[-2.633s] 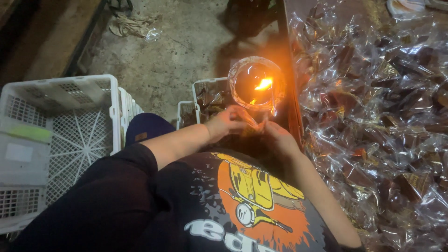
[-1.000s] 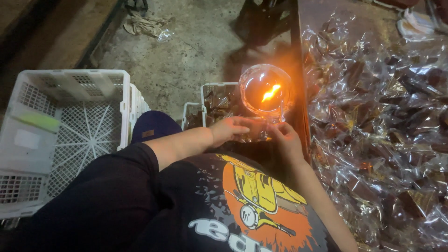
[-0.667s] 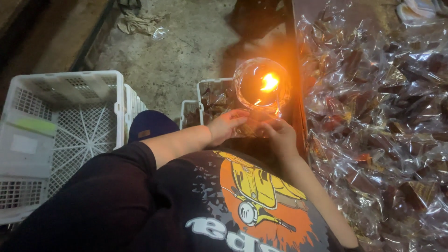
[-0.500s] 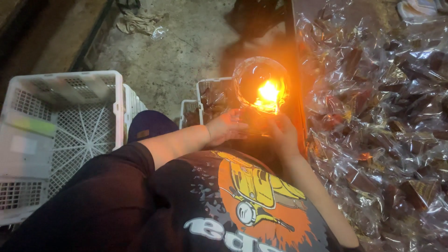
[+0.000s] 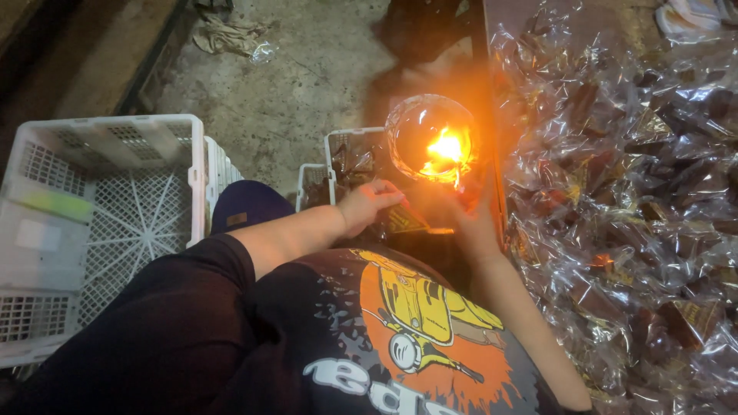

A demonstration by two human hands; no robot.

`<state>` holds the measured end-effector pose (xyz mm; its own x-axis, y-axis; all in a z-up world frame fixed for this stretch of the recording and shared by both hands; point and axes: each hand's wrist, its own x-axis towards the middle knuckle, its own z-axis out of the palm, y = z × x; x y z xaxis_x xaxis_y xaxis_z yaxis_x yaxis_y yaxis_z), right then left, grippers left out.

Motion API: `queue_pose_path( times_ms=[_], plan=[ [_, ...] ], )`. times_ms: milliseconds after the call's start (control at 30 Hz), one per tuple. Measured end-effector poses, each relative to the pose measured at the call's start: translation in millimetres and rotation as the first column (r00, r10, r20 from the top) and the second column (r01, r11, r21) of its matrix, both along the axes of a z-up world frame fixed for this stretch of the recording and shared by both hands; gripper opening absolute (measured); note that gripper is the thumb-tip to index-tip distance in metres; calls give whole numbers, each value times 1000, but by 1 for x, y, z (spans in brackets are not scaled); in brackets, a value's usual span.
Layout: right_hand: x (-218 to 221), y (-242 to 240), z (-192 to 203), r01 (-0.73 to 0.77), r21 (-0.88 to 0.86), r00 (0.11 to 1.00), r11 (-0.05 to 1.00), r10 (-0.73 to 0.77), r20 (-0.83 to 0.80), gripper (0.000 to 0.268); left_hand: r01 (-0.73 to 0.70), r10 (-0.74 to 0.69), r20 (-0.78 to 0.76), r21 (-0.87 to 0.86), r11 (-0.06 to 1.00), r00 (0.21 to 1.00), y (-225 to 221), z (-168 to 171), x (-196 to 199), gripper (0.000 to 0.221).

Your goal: Sealing plastic bags containing food items by folding the tops and passing them over a stationary flame.

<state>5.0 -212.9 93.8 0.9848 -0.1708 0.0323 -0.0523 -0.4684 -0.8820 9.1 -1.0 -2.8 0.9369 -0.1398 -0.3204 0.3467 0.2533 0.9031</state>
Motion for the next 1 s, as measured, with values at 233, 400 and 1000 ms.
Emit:
queue_pose_path(
  times_ms=[233,400,1000],
  plan=[
    [-2,3,11,-95,106,962,990,119,-245,28,-29,29,-26,4,1000,999,-7,29,-4,18],
    [-19,11,11,-217,-17,937,976,203,-284,28,-127,130,-36,70,989,991,0,23,4,19],
    [-30,44,57,123,608,892,784,182,-415,35,398,-573,103,620,677,813,-25,27,-7,82]
  ],
)
